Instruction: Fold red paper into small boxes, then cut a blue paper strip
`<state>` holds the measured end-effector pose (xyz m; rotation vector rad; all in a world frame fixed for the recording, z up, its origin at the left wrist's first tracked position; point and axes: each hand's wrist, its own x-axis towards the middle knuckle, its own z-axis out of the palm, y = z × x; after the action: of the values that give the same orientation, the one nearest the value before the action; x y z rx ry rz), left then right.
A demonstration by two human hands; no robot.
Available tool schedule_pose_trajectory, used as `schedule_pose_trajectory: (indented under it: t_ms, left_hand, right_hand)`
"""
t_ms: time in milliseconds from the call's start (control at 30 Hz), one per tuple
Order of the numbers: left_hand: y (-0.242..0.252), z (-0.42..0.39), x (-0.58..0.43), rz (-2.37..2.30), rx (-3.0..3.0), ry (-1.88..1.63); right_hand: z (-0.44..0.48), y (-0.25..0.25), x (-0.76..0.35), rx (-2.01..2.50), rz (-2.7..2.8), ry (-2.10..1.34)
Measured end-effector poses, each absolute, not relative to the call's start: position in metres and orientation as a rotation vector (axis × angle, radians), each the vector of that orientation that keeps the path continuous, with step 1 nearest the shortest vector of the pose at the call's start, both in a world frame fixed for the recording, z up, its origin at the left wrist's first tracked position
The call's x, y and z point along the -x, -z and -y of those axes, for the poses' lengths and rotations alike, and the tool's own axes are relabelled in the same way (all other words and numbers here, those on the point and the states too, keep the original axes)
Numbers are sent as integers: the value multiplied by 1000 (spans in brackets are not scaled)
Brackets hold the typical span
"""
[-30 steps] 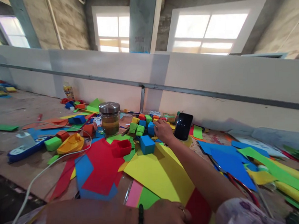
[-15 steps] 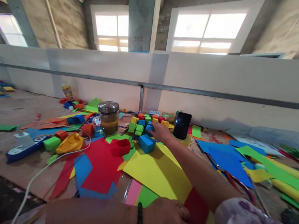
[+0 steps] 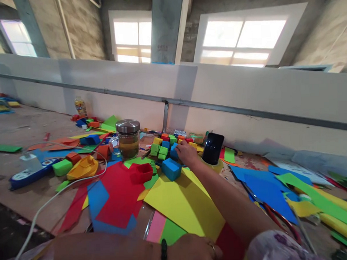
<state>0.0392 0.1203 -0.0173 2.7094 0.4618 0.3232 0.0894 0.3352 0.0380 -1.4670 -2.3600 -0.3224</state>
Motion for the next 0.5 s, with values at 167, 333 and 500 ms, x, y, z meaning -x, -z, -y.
schedule_pose_trajectory:
  t_ms: [167,333,500]
  left_hand:
    - [23,-124,-42,-446,-2711,-351]
    - [31,-114,-43,-459,-2854,-406]
    - [27,-108,-39,-465,-2880,-433]
  right_hand:
    - [-329,-46,-95,1445,2320,321]
    - [-329,-57,-109,1458,2268,269]
    - [-336,-57,-137,1445,2410,122]
